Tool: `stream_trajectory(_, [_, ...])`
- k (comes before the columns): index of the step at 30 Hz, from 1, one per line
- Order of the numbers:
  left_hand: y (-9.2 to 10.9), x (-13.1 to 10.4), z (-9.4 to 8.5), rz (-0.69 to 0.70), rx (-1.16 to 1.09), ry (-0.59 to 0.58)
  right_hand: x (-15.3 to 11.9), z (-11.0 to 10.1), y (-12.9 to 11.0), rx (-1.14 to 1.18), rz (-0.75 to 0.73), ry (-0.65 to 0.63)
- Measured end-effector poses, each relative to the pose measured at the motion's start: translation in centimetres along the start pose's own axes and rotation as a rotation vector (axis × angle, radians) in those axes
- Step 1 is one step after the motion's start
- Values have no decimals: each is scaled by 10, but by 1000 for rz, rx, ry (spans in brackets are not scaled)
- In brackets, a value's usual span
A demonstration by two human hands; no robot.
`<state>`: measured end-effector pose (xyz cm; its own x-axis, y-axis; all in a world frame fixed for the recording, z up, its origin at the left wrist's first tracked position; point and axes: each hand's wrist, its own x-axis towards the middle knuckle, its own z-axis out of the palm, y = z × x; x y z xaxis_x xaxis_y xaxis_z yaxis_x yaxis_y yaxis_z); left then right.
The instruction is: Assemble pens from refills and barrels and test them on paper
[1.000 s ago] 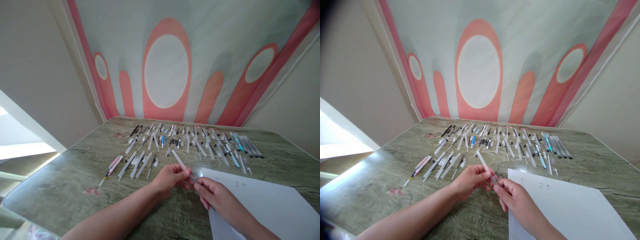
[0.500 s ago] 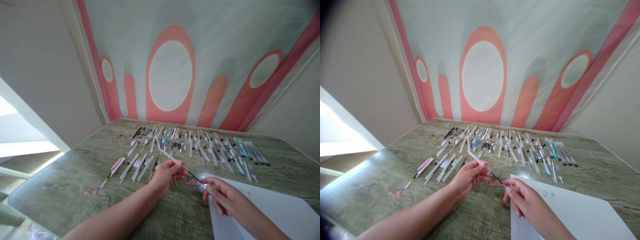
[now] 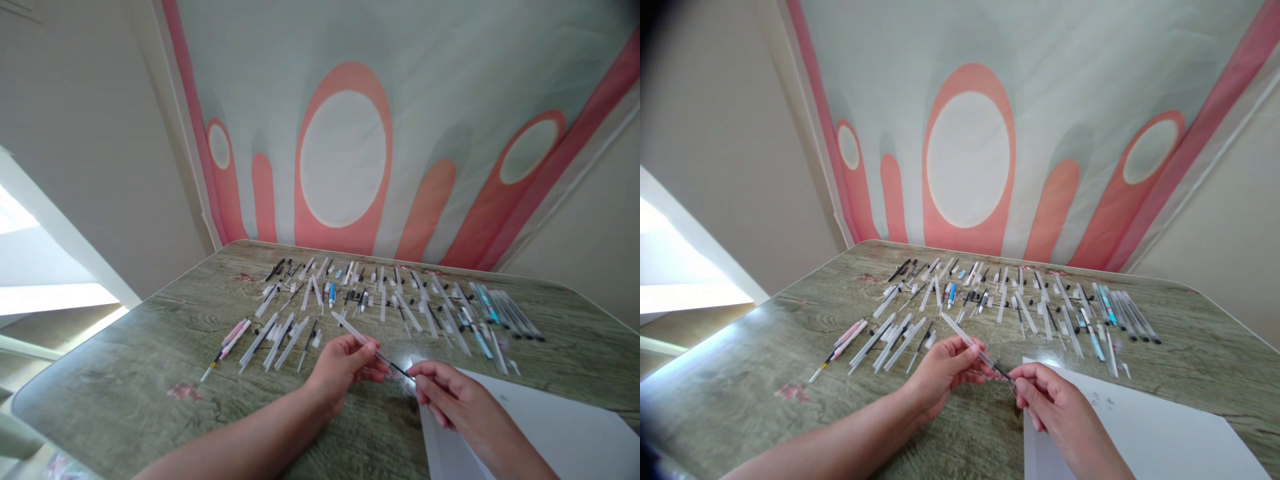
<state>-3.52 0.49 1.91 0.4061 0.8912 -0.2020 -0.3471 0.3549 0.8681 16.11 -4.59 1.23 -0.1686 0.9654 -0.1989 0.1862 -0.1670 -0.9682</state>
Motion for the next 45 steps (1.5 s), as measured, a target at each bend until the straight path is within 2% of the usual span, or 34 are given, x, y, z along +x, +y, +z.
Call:
stream_trajectory(6, [-1, 1, -1, 13, 4, 7, 2, 4, 1, 94, -35, -111])
stream_trajectory(11, [0, -1, 1, -1, 3, 2, 3, 5, 2, 67, 17, -156])
stream_trajectory(16, [-5, -5, 4, -7, 16, -34, 0, 5, 2, -110, 0, -97])
stream_trajectory(26, [-11, -9, 11, -43, 16, -80, -1, 10, 1, -186, -28, -56])
stream_trajectory(33, [-12, -9, 10, -56, 26, -100, -3, 10, -3, -435, -78, 29])
stream_trajectory(45, [-9, -11, 8, -151, 68, -191, -5, 13, -4, -556, -163, 37])
